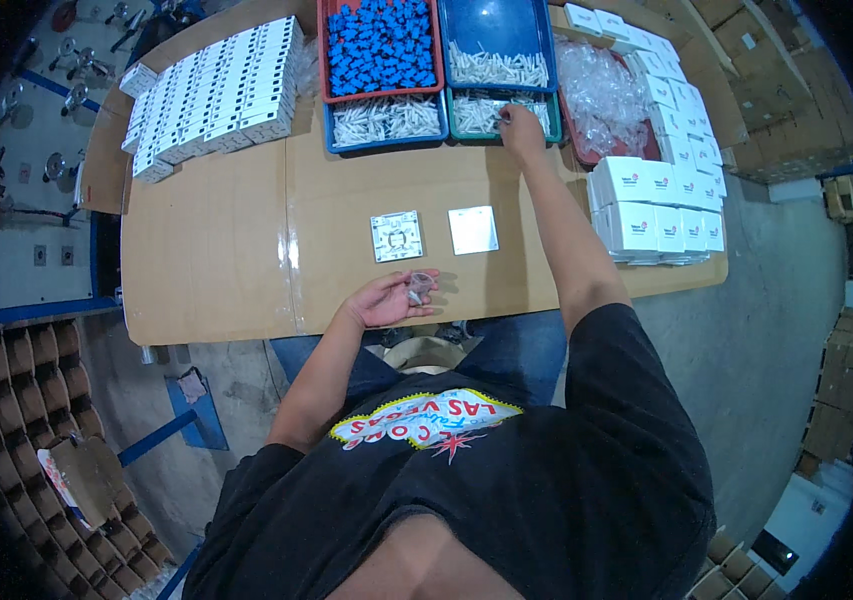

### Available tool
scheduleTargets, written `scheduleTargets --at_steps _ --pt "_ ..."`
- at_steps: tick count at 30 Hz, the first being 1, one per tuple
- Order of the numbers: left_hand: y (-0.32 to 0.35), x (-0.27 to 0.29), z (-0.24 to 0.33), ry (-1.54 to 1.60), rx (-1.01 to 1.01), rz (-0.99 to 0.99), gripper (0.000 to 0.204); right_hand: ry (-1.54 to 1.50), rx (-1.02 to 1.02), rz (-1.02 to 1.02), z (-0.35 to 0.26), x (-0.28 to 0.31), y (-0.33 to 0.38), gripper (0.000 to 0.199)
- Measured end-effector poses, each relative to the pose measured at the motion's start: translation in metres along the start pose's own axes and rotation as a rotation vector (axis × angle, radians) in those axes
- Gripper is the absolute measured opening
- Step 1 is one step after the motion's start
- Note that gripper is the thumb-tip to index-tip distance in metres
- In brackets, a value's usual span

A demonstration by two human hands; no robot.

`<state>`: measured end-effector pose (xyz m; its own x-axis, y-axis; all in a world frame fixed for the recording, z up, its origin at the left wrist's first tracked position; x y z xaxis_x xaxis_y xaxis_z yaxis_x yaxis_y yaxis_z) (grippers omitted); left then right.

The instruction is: The person packs small white plastic components into clear plastic bags and places them into white cardboard boxes. The person then closes the boxes and stacks them on a pile of finished units. The person repeats this process, handling components from blue and green trays on a workbench.

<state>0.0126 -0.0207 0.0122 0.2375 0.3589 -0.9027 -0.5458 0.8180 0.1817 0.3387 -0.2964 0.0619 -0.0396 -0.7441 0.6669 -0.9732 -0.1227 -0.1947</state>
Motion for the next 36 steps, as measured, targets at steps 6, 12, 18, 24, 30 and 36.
scheduleTargets --at_steps 6,12,18,24,30,36 --pt "-0.002 0.002 -0.001 0.012 0.016 0.001 0.06 0.183 0.04 -0.072 0.009 -0.001 -0.01 0.021" --pt "-0.003 0.001 -0.001 0.036 0.015 -0.028 0.057 0.118 0.001 -0.074 0.025 0.001 -0.024 0.019" --pt "-0.002 0.001 0.0 0.046 0.002 -0.019 0.059 -0.002 0.009 0.077 0.006 0.018 -0.015 0.024" --pt "-0.011 0.002 -0.005 0.062 0.009 -0.058 0.058 -0.126 0.049 0.238 0.019 0.045 -0.003 0.022" --pt "-0.003 -0.004 -0.001 0.047 -0.019 -0.039 0.056 -0.5 -0.128 -0.045 -0.035 0.018 0.086 0.018" --pt "-0.003 -0.006 0.0 0.021 -0.03 -0.054 0.055 -0.712 -0.2 -0.452 -0.109 -0.003 0.194 0.012"
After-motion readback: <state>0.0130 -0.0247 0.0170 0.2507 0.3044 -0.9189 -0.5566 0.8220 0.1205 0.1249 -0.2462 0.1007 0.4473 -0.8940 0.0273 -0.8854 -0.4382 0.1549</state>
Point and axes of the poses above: each hand's wrist, its own y-axis away from the middle knuckle, its own x-axis out of the back of the hand, z = x × y, the point moved 2 cm from there along -y, towards the middle knuckle, and after that the axes turned 13 degrees about -y, right-handed, at the moved point
